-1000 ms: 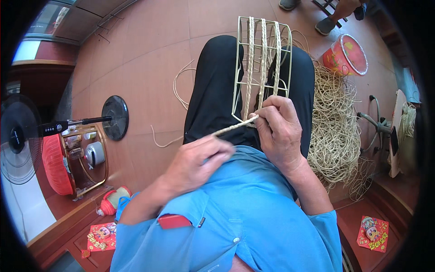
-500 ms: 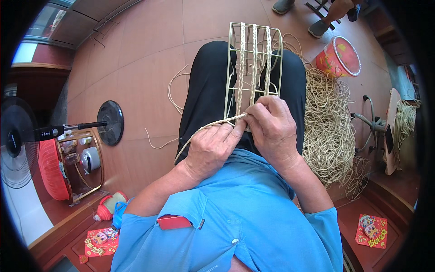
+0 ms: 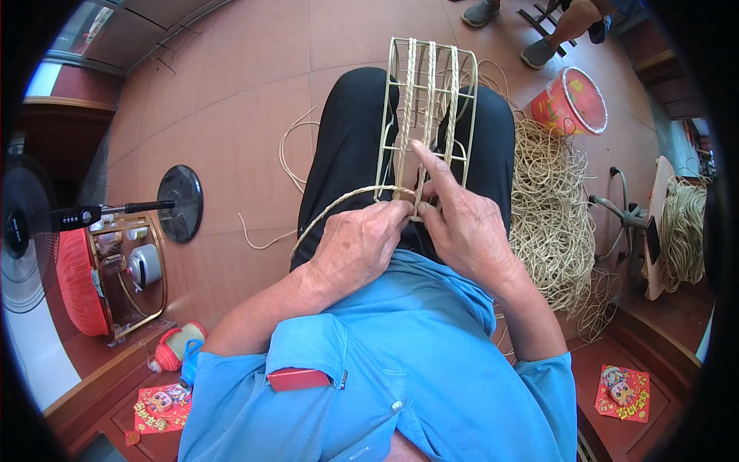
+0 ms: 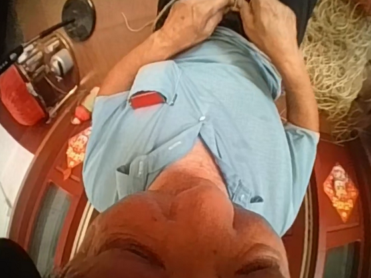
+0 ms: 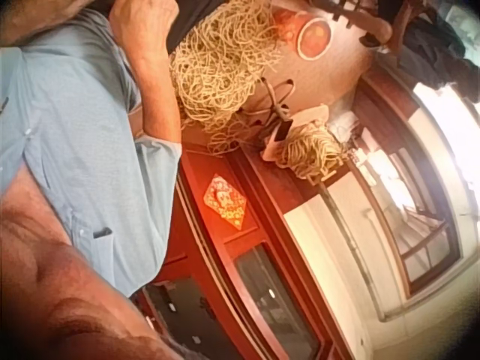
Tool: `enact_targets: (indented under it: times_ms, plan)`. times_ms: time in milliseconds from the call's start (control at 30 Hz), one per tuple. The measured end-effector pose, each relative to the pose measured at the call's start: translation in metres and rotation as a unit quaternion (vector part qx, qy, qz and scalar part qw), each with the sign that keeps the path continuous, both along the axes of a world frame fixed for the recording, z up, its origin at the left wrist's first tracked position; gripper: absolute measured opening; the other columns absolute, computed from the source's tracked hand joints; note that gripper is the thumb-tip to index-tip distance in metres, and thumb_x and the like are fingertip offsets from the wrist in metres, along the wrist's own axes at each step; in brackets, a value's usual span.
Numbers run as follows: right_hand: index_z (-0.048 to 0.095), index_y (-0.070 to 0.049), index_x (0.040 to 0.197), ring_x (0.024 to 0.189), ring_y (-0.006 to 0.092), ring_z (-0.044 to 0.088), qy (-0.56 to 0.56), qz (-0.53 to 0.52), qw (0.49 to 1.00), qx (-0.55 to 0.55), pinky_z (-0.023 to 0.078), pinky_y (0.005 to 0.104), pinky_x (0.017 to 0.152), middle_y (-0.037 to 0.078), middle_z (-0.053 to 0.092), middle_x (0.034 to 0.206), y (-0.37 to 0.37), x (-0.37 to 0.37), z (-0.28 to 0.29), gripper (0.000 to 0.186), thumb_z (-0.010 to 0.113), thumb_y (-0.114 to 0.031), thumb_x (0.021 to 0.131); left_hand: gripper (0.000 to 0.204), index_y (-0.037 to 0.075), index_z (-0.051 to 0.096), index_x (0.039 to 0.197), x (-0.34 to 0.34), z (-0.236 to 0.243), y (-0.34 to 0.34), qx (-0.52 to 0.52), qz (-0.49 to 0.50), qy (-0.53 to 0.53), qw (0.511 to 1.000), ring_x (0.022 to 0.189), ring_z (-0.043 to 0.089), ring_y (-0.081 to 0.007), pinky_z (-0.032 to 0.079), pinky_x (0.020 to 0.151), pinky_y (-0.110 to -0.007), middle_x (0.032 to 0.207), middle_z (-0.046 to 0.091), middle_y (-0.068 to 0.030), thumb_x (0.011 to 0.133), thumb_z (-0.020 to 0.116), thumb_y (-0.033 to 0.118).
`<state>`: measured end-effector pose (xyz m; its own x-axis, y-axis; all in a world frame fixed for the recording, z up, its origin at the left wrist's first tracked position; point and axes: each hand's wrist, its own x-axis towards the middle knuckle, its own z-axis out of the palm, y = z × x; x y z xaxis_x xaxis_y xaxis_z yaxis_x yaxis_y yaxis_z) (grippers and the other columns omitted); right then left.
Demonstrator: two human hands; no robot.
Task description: The person is weaving thin bamboo or straw strips into a circular frame to create a hand-crafted item.
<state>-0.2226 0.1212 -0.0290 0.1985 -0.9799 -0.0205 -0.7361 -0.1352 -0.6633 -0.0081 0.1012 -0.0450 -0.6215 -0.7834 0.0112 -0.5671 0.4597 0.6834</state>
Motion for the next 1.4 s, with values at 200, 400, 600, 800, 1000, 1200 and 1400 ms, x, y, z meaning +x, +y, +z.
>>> enact_targets:
  times_ms: [200, 400, 600, 800, 1000, 1200, 1400]
  plan:
    - [0.043, -0.008, 0.165, 0.071, 0.0196, 0.070, -0.121, -0.048, 0.990, -0.051, 0.058, 0.0377, 0.068, 0.008, 0.069, 0.094, 0.015, 0.000, -0.003, 0.072, 0.069, 0.007, 0.100, 0.021, 0.001, 0.073, 0.122, -0.003, 0.006, 0.001, -0.006, 0.020, 0.011, 1.000, 0.101, 0.079, -0.0365, 0.064, 0.086, -0.045, 0.113, 0.080, -0.0171, 0.102, 0.072, 0.007]
    - [0.053, -0.005, 0.132, 0.093, 0.0039, 0.064, -0.543, -0.196, 0.813, 0.074, 0.053, 0.0219, 0.077, 0.003, 0.068, 0.111, 0.040, 0.011, -0.030, 0.030, 0.066, 0.006, 0.107, 0.020, 0.003, 0.075, 0.120, -0.005, 0.000, 0.002, -0.030, 0.029, 0.043, 0.998, 0.102, 0.080, -0.0352, 0.065, 0.085, -0.044, 0.116, 0.081, -0.0159, 0.101, 0.074, 0.007]
    - [0.052, -0.005, 0.126, 0.109, 0.0069, 0.062, -0.650, -0.163, 0.727, 0.148, 0.052, 0.0230, 0.094, 0.006, 0.066, 0.119, 0.046, 0.003, -0.032, 0.026, 0.067, 0.004, 0.108, 0.021, 0.001, 0.075, 0.124, -0.006, 0.007, 0.001, 0.008, 0.034, 0.043, 0.998, 0.093, 0.080, -0.0334, 0.064, 0.080, -0.042, 0.107, 0.081, -0.0161, 0.105, 0.070, 0.008]
    - [0.052, -0.003, 0.125, 0.105, 0.0060, 0.062, -0.541, -0.177, 0.820, 0.060, 0.052, 0.0204, 0.087, 0.005, 0.063, 0.116, 0.043, 0.012, -0.028, 0.020, 0.065, 0.003, 0.111, 0.024, 0.000, 0.075, 0.129, -0.021, 0.027, -0.005, 0.253, 0.104, 0.088, 0.958, 0.065, 0.065, -0.0124, 0.054, 0.063, -0.031, 0.078, 0.068, -0.0064, 0.112, 0.061, 0.012]
    - [0.051, -0.001, 0.125, 0.102, 0.0061, 0.062, -0.494, -0.198, 0.847, -0.011, 0.053, 0.0201, 0.084, 0.007, 0.061, 0.117, 0.047, 0.017, -0.039, 0.019, 0.064, 0.005, 0.111, 0.020, 0.001, 0.076, 0.122, -0.028, 0.017, 0.003, 0.256, 0.169, 0.121, 0.944, 0.063, 0.061, -0.0078, 0.050, 0.059, -0.029, 0.076, 0.067, -0.0024, 0.111, 0.064, 0.013]
    - [0.051, -0.003, 0.123, 0.101, 0.0058, 0.061, -0.493, -0.219, 0.842, -0.017, 0.053, 0.0213, 0.082, 0.008, 0.063, 0.118, 0.050, 0.023, -0.045, 0.020, 0.064, 0.007, 0.110, 0.013, 0.003, 0.076, 0.113, -0.033, 0.006, 0.007, 0.044, 0.167, 0.040, 0.984, 0.062, 0.068, -0.0204, 0.054, 0.062, -0.038, 0.076, 0.071, -0.0112, 0.104, 0.072, 0.012]
    - [0.052, -0.009, 0.120, 0.078, -0.0009, 0.050, -0.627, -0.215, 0.746, 0.056, 0.038, 0.0162, 0.061, 0.005, 0.066, 0.114, 0.057, 0.019, -0.038, 0.018, 0.063, 0.001, 0.112, 0.011, 0.006, 0.077, 0.110, -0.028, 0.005, 0.009, 0.006, 0.161, 0.017, 0.987, 0.067, 0.074, -0.0251, 0.057, 0.063, -0.039, 0.079, 0.074, -0.0130, 0.102, 0.077, 0.013]
